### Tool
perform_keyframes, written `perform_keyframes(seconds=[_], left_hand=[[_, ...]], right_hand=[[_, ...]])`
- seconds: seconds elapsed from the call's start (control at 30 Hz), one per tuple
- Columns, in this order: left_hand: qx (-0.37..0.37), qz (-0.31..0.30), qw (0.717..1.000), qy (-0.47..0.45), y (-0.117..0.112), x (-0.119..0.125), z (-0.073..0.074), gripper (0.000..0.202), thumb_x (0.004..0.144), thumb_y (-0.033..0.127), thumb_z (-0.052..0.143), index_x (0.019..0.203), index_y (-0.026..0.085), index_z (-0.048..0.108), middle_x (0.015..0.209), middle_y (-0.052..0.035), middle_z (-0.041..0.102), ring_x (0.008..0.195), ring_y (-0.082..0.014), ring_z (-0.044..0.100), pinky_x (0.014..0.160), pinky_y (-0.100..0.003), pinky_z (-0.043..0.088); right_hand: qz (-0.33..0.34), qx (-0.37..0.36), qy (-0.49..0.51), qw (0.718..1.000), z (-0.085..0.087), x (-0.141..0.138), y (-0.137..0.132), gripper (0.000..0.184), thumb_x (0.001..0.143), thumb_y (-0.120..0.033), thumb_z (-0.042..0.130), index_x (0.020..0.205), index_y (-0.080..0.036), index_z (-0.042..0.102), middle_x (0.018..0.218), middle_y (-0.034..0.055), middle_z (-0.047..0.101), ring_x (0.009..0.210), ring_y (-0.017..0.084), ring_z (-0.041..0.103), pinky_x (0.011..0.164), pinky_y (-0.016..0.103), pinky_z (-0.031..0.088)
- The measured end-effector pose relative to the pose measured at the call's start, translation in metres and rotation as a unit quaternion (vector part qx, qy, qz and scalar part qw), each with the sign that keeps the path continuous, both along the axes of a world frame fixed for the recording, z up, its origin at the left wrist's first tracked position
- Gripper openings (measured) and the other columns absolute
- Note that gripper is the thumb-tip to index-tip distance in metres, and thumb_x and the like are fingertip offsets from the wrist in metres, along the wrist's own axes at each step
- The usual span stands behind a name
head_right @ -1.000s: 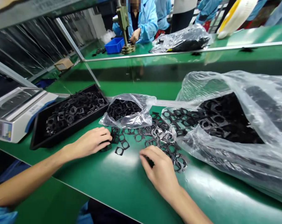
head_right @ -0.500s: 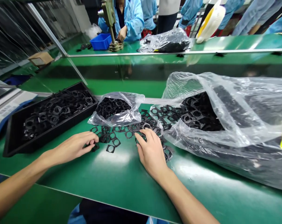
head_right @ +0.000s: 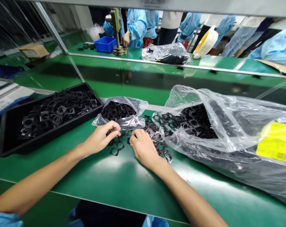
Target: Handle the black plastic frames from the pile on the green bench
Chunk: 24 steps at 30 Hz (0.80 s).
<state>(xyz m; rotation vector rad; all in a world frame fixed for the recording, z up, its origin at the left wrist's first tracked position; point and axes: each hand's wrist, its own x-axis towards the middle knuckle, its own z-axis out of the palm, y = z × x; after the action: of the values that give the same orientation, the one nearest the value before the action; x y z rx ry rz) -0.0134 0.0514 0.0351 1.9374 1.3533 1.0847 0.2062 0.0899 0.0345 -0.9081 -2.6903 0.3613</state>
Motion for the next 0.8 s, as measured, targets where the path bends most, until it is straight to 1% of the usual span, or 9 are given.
perform_keyframes(seconds=[0.07, 0.13, 0.17, 0.27, 0.3, 0.37, 0.53, 0.63, 0.8], left_hand=[[0.022, 0.010, 0.999, -0.028, 0.005, 0.011, -0.013, 0.008, 0.099, 0.022, 0.053, 0.097, 0.019, 0.060, 0.083, -0.0006, 0.069, 0.076, -0.0156, 0.068, 0.073, -0.026, 0.054], [0.043, 0.021, 0.997, -0.054, 0.004, 0.017, -0.024, 0.009, 0.099, 0.020, 0.054, 0.101, 0.019, 0.063, 0.088, -0.0020, 0.072, 0.077, -0.0154, 0.069, 0.074, -0.026, 0.055], [0.051, 0.026, 0.996, -0.065, 0.002, 0.018, -0.029, 0.011, 0.099, 0.020, 0.054, 0.103, 0.019, 0.064, 0.091, -0.0030, 0.073, 0.077, -0.0150, 0.069, 0.074, -0.026, 0.056], [0.069, 0.027, 0.994, -0.085, -0.007, 0.019, -0.037, 0.018, 0.100, 0.018, 0.052, 0.108, 0.018, 0.069, 0.093, -0.0043, 0.073, 0.074, -0.0137, 0.069, 0.074, -0.026, 0.056], [0.072, 0.025, 0.993, -0.090, -0.010, 0.019, -0.038, 0.020, 0.100, 0.018, 0.052, 0.108, 0.018, 0.070, 0.092, -0.0042, 0.073, 0.075, -0.0138, 0.069, 0.075, -0.026, 0.056], [0.076, 0.020, 0.992, -0.097, -0.014, 0.021, -0.037, 0.021, 0.100, 0.017, 0.053, 0.109, 0.018, 0.072, 0.091, -0.0047, 0.073, 0.080, -0.0149, 0.069, 0.078, -0.026, 0.056], [0.048, -0.003, 0.993, -0.109, -0.025, 0.030, -0.038, 0.020, 0.097, 0.019, 0.062, 0.114, 0.018, 0.072, 0.095, -0.0060, 0.073, 0.087, -0.0162, 0.070, 0.079, -0.026, 0.058], [0.016, -0.009, 0.994, -0.109, -0.029, 0.032, -0.040, 0.019, 0.095, 0.018, 0.066, 0.113, 0.018, 0.072, 0.093, -0.0052, 0.072, 0.086, -0.0156, 0.070, 0.078, -0.025, 0.058], [0.010, 0.007, 0.994, -0.105, -0.028, 0.032, -0.042, 0.018, 0.099, 0.013, 0.058, 0.110, 0.016, 0.073, 0.090, -0.0043, 0.072, 0.081, -0.0122, 0.069, 0.075, -0.021, 0.057]], right_hand=[[-0.012, -0.058, 0.067, 0.996, 0.001, 0.004, -0.004, 0.018, 0.101, -0.014, 0.048, 0.090, -0.020, 0.060, 0.111, 0.0116, 0.067, 0.104, 0.024, 0.061, 0.091, 0.039, 0.051], [-0.042, -0.196, 0.195, 0.960, -0.001, 0.010, -0.009, 0.015, 0.103, -0.023, 0.049, 0.091, -0.022, 0.057, 0.119, 0.0111, 0.067, 0.110, 0.024, 0.063, 0.096, 0.040, 0.051], [-0.060, -0.285, 0.262, 0.920, -0.002, 0.012, -0.011, 0.015, 0.103, -0.030, 0.051, 0.091, -0.022, 0.056, 0.120, 0.0106, 0.068, 0.110, 0.024, 0.064, 0.095, 0.040, 0.051], [-0.096, -0.522, 0.388, 0.754, -0.006, 0.015, -0.018, 0.023, 0.098, -0.044, 0.062, 0.094, -0.022, 0.056, 0.111, 0.0088, 0.073, 0.094, 0.021, 0.071, 0.083, 0.036, 0.056], [-0.101, -0.573, 0.406, 0.705, -0.007, 0.015, -0.020, 0.025, 0.095, -0.045, 0.066, 0.094, -0.022, 0.057, 0.108, 0.0083, 0.074, 0.088, 0.020, 0.072, 0.079, 0.034, 0.057], [-0.102, -0.630, 0.423, 0.644, -0.008, 0.014, -0.023, 0.028, 0.091, -0.043, 0.074, 0.092, -0.021, 0.058, 0.102, 0.0073, 0.075, 0.081, 0.018, 0.072, 0.072, 0.030, 0.057], [-0.110, -0.672, 0.435, 0.589, -0.015, 0.011, -0.028, 0.029, 0.086, -0.041, 0.080, 0.088, -0.018, 0.063, 0.091, 0.0034, 0.075, 0.073, 0.015, 0.073, 0.067, 0.026, 0.058], [-0.116, -0.692, 0.428, 0.570, -0.022, 0.010, -0.032, 0.028, 0.085, -0.040, 0.081, 0.087, -0.017, 0.067, 0.088, 0.0022, 0.073, 0.072, 0.014, 0.073, 0.068, 0.025, 0.059], [-0.125, -0.719, 0.419, 0.540, -0.024, 0.010, -0.034, 0.025, 0.086, -0.038, 0.081, 0.087, -0.014, 0.071, 0.092, 0.0038, 0.073, 0.076, 0.015, 0.073, 0.072, 0.025, 0.060]])
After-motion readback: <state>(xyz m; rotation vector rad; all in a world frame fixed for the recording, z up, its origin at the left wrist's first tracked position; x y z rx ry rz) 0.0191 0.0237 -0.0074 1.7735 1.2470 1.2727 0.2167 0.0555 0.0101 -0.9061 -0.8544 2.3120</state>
